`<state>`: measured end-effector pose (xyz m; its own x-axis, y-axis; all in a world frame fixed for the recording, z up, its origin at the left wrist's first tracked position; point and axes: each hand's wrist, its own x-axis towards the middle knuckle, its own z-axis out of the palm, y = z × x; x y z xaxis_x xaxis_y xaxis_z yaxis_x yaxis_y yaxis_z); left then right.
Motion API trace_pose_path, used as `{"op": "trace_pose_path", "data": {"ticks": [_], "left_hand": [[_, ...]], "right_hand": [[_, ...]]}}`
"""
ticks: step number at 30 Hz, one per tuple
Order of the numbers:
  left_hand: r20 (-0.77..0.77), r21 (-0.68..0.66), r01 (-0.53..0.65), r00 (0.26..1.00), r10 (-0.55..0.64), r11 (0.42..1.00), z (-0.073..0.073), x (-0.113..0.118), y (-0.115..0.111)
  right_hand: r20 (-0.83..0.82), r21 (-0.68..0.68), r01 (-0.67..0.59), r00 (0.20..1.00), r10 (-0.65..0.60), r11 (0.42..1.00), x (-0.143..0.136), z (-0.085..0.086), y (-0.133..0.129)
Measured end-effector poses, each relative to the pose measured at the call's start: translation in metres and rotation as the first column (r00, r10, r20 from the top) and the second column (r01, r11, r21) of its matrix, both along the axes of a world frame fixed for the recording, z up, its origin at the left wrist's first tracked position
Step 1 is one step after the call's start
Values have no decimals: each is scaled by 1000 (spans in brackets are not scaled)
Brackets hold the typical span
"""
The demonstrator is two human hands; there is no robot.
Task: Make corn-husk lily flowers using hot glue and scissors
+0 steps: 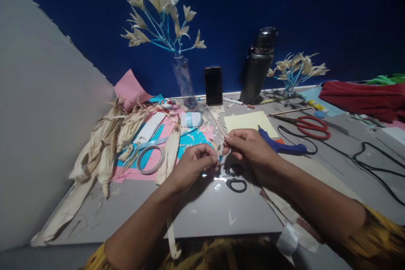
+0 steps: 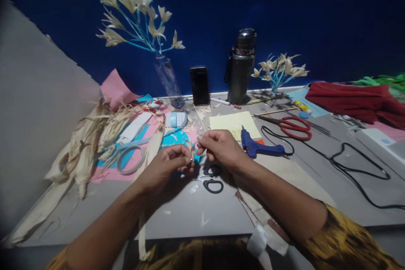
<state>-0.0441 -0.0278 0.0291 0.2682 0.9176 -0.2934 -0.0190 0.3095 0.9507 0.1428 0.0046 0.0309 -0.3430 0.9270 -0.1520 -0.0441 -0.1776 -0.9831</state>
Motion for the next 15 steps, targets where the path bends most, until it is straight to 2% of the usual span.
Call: {"op": "trace_pose_path", "data": {"ticks": [3, 8, 12, 15], "left_hand": [[84, -70, -41, 995, 47, 997, 1, 1, 1], [137, -82, -66, 988, 77, 994, 1, 2, 2], [102, -53, -72, 992, 77, 996, 0, 1, 3], [49, 19, -65, 997, 64, 998, 0, 1, 2]], "right_hand": [[65, 28, 1, 998, -3, 1000, 1, 0, -2], [102, -63, -41, 994, 47, 997, -2, -3, -6], [112, -56, -82, 990, 88, 995, -4, -8, -7], [109, -52, -89, 990, 94, 995, -6, -10, -6]]}}
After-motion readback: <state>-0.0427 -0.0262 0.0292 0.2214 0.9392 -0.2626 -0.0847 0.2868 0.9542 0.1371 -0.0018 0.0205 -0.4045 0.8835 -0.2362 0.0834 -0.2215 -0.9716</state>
